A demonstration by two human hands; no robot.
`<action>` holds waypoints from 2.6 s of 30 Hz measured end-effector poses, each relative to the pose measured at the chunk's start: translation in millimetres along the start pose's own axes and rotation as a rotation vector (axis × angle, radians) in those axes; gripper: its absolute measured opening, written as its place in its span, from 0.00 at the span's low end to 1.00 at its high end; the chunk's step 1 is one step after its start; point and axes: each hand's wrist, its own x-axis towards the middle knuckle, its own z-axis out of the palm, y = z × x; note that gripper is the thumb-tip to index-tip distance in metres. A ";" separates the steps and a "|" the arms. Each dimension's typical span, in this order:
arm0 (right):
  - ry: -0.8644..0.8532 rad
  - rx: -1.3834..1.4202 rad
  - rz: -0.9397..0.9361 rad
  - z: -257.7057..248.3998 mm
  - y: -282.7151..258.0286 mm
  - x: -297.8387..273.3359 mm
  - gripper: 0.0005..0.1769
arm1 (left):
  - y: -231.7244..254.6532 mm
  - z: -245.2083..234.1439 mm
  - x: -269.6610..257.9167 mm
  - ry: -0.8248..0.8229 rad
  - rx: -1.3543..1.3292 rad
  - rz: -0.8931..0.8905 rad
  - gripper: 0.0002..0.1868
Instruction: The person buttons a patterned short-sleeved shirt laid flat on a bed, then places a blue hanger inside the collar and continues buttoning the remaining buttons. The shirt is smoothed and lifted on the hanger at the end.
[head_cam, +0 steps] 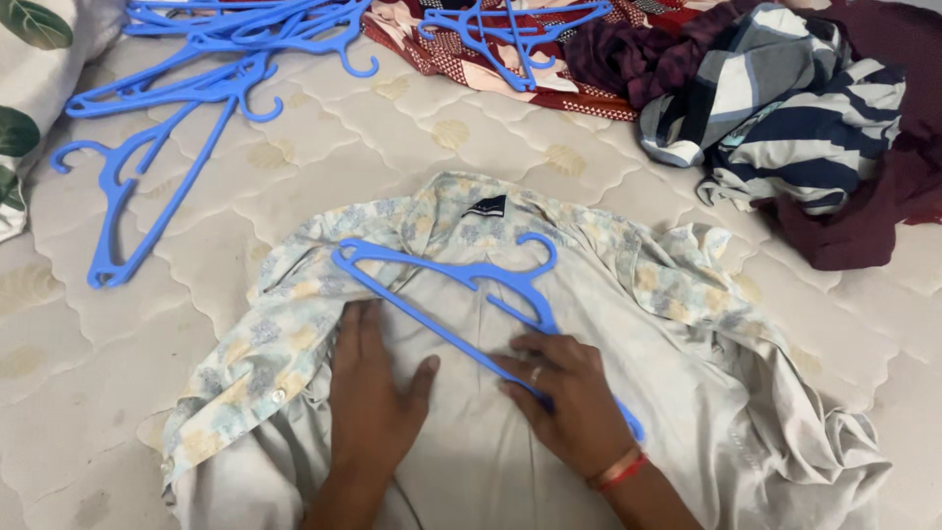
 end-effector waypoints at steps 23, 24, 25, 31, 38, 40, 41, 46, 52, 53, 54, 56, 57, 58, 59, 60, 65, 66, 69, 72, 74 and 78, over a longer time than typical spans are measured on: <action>0.214 0.008 0.359 26.1 62.2 34.2 0.27 | 25.9 -23.7 8.0 0.160 0.027 -0.077 0.30; 0.226 -0.002 0.361 26.9 64.6 36.1 0.26 | 23.9 -25.0 8.4 0.207 0.072 -0.026 0.32; 0.237 -0.014 0.364 26.3 66.9 37.0 0.26 | 21.5 -28.1 9.4 0.253 0.116 0.026 0.33; 0.271 -0.060 0.372 8.6 69.5 14.9 0.23 | 17.7 -41.2 16.4 0.143 0.029 -0.225 0.34; 0.262 -0.070 0.335 0.0 54.3 -2.1 0.22 | 10.0 -39.1 11.1 0.441 0.000 -0.008 0.22; 0.256 -0.060 0.357 0.7 50.9 -3.8 0.24 | 12.0 -42.6 9.6 0.447 -0.037 -0.002 0.20; 0.254 -0.056 0.368 1.4 49.8 -4.3 0.24 | 13.7 -44.9 8.9 0.450 -0.057 0.003 0.20; 0.308 -0.073 0.376 9.9 42.7 -4.6 0.23 | 20.0 -50.7 8.1 0.462 -0.057 -0.100 0.15; 0.359 -0.121 0.349 18.1 38.2 3.4 0.23 | 19.3 -49.7 12.6 0.360 0.053 -0.296 0.18; 0.354 -0.116 0.349 18.6 38.2 3.7 0.23 | 19.4 -49.0 12.6 0.384 0.019 -0.268 0.21; 0.348 -0.103 0.344 18.5 38.4 3.5 0.23 | 19.4 -48.9 12.7 0.401 0.008 -0.229 0.22; 0.337 -0.080 0.332 17.0 39.8 3.5 0.21 | 19.7 -48.5 13.7 0.433 -0.017 -0.150 0.25; 0.320 -0.082 0.348 15.2 39.0 0.8 0.21 | 20.1 -48.4 13.2 0.451 0.027 -0.077 0.25; 0.303 -0.084 0.363 13.0 36.2 -4.3 0.20 | 20.2 -48.7 12.3 0.468 0.070 -0.004 0.25; 0.287 -0.083 0.376 11.9 32.7 -7.5 0.20 | 19.6 -49.4 12.4 0.487 0.116 0.070 0.26; 0.290 -0.053 0.408 10.4 28.8 -11.0 0.20 | 18.9 -49.0 13.1 0.449 0.091 -0.020 0.25; 0.343 -0.011 0.488 6.4 19.4 -20.6 0.17 | 16.9 -46.2 9.6 0.418 0.079 -0.106 0.25; 0.343 -0.009 0.471 6.9 19.9 -19.1 0.16 | 18.2 -45.8 9.6 0.423 0.063 -0.109 0.24; 0.327 -0.004 0.400 12.2 26.9 -3.5 0.15 | 20.7 -45.2 10.5 0.422 0.024 -0.134 0.23; 0.258 0.047 0.366 16.9 40.1 22.4 0.21 | 18.4 -42.2 8.7 0.398 0.002 -0.174 0.22; 0.194 0.144 0.423 21.5 44.6 36.8 0.22 | 14.4 -39.5 8.5 0.404 -0.012 -0.166 0.21; 0.103 0.281 0.484 32.4 41.4 38.8 0.19 | 7.3 -37.6 7.7 0.490 0.056 0.010 0.15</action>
